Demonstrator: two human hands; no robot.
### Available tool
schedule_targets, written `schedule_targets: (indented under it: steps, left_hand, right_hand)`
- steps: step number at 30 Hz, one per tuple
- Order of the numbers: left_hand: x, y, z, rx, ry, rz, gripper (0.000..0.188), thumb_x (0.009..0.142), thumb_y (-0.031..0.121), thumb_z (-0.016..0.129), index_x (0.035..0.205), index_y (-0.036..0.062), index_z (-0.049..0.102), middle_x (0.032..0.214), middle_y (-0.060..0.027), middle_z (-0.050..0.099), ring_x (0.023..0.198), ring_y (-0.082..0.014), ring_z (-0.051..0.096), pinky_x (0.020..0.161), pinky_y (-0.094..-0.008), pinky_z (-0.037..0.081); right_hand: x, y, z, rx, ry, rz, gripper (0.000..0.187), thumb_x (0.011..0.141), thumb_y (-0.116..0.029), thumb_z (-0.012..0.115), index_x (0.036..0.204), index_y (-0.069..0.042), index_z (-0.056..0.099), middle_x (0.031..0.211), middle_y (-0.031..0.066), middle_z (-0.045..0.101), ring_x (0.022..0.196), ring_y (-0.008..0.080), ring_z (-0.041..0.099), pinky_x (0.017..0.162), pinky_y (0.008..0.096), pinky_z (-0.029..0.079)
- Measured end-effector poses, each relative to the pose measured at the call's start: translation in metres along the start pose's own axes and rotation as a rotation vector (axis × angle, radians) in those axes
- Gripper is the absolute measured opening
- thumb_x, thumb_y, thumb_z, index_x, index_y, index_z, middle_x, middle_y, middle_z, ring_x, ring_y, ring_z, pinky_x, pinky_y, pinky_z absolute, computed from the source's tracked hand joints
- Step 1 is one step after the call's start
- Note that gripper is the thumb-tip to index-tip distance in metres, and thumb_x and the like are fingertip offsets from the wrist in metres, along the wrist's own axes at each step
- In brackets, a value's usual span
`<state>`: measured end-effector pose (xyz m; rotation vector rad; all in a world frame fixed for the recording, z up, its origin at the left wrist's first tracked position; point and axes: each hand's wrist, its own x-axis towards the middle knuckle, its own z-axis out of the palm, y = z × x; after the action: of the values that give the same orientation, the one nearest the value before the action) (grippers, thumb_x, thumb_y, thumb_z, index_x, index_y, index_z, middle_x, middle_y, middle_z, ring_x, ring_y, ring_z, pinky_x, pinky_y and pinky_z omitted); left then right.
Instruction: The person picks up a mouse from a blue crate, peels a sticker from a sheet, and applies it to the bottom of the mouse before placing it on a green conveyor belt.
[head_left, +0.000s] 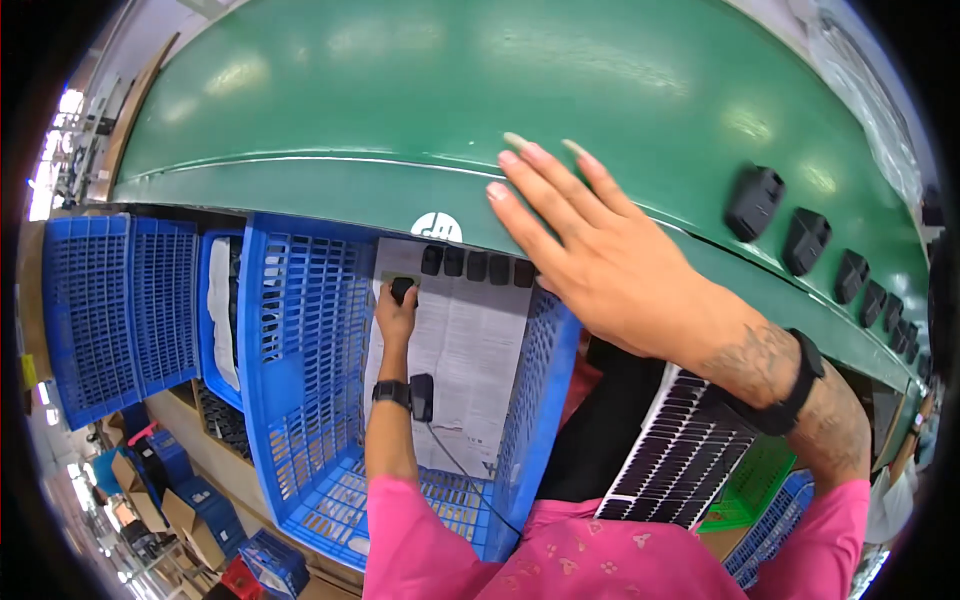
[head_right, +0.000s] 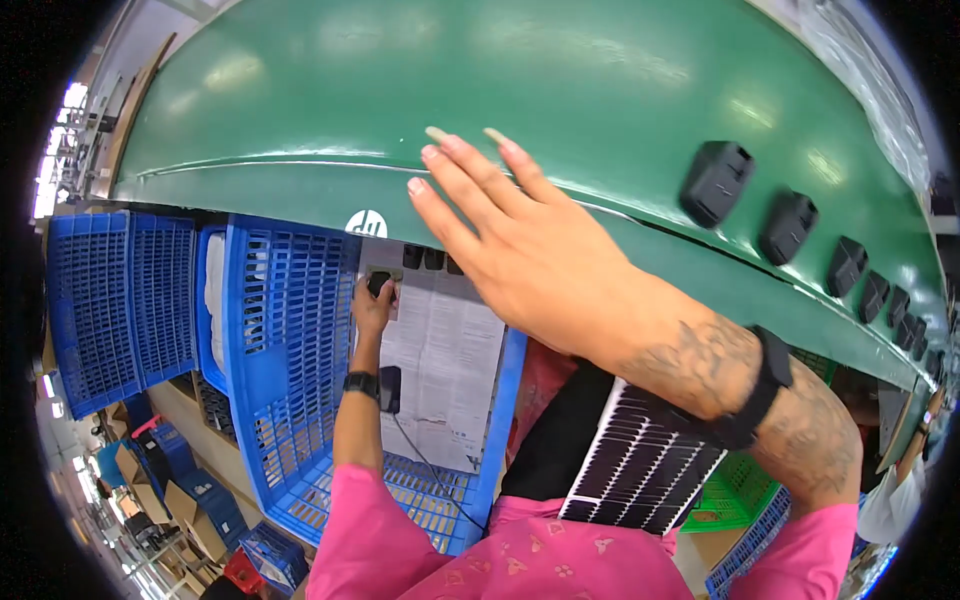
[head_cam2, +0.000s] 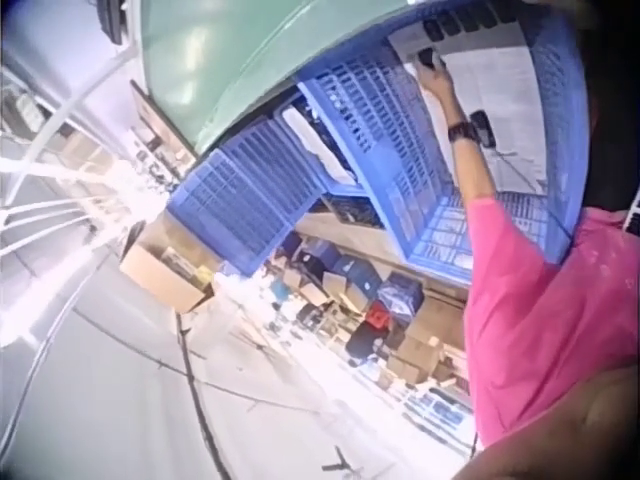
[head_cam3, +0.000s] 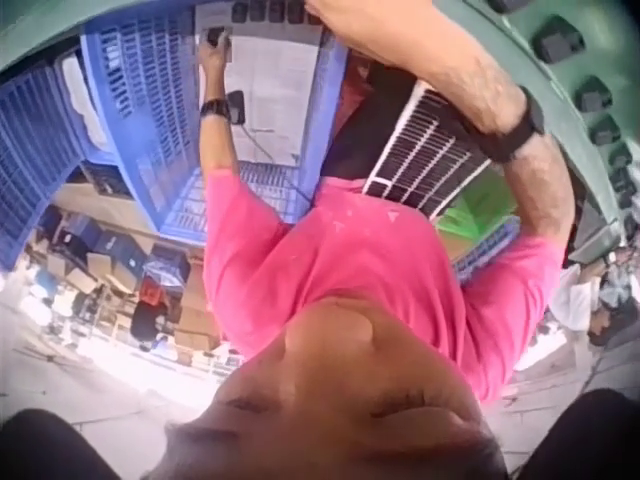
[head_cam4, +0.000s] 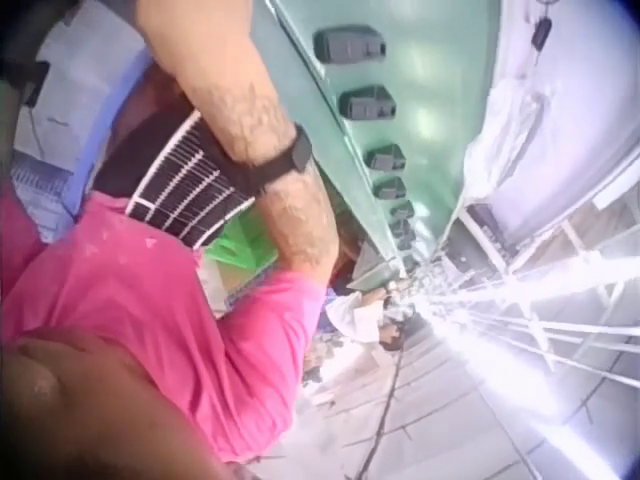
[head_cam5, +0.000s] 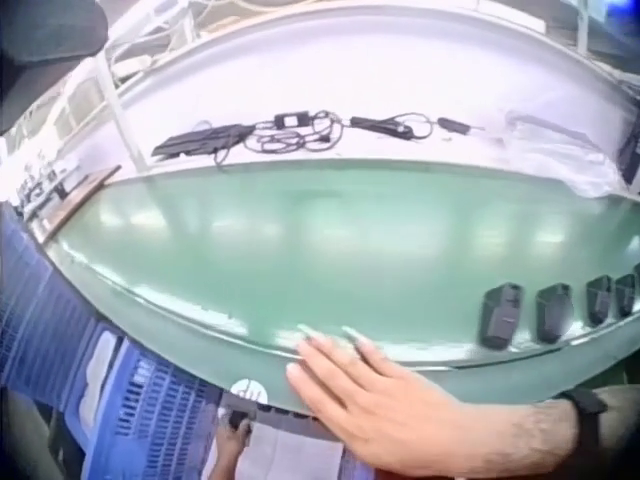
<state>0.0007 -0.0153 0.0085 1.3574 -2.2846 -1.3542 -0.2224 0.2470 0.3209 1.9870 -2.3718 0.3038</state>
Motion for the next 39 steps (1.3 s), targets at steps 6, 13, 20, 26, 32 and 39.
schedule_targets:
  steps: [6,13,20,26,32,39]
  left_hand:
    - [0.067,-0.067,0.11,0.353,0.089,0.129,0.027,0.078,0.019,0.064,0.098,0.0012,0.063,0.094,-0.0229,0.065,0.087,-0.0421,0.061,0.074,-0.0459,0.048]
    - [0.115,-0.268,0.131,-0.179,-0.174,-0.072,0.043,0.095,0.023,0.038,0.135,0.0089,0.04,0.141,-0.0118,0.038,0.129,-0.026,0.037,0.109,-0.0427,0.029]
    - [0.094,-0.188,0.116,-0.214,-0.198,-0.103,0.042,0.096,0.024,0.037,0.135,0.008,0.041,0.14,-0.0111,0.04,0.129,-0.0242,0.037,0.108,-0.0413,0.03]
    - [0.067,-0.125,0.018,0.293,0.356,0.221,0.035,0.081,0.023,0.052,0.106,-0.0011,0.055,0.096,-0.02,0.059,0.083,-0.0375,0.055,0.076,-0.0453,0.044]
    - [-0.08,0.188,-0.022,-0.264,0.322,0.306,0.013,0.09,0.01,0.051,0.091,-0.0011,0.058,0.08,-0.0042,0.057,0.061,-0.0085,0.046,0.054,-0.0221,0.037]
    - [-0.166,0.413,-0.001,-0.597,-0.443,0.609,0.026,0.092,0.017,0.05,0.112,-0.0002,0.051,0.082,-0.0035,0.051,0.061,-0.0053,0.043,0.053,-0.0194,0.035]
  right_hand:
    - [0.008,0.004,0.005,-0.013,-0.253,0.124,0.054,0.081,-0.007,0.052,0.133,0.002,0.038,0.143,0.0228,0.03,0.135,0.0386,0.027,0.109,0.0525,0.022]
    - [0.016,-0.003,-0.01,-0.01,-0.298,0.125,0.053,0.081,-0.004,0.05,0.133,-0.003,0.039,0.142,0.0215,0.035,0.132,0.0405,0.032,0.105,0.0566,0.026]
    - [0.022,-0.004,-0.004,-0.043,-0.3,0.157,0.053,0.081,-0.002,0.05,0.133,-0.005,0.039,0.142,0.021,0.035,0.133,0.0398,0.032,0.106,0.0562,0.025]
    - [0.021,-0.015,-0.014,0.025,-0.13,0.079,0.056,0.082,-0.009,0.052,0.135,-0.003,0.037,0.144,0.0206,0.031,0.134,0.0367,0.03,0.107,0.0546,0.023]
    - [-0.002,-0.006,0.022,0.0,0.199,0.126,0.06,0.081,-0.018,0.05,0.136,-0.001,0.036,0.144,0.0182,0.033,0.136,0.031,0.027,0.11,0.0472,0.023]
    - [-0.082,-0.075,-0.016,-0.021,0.239,0.264,0.048,0.08,-0.016,0.047,0.122,0.008,0.049,0.132,0.0215,0.045,0.129,0.0312,0.037,0.108,0.0443,0.026]
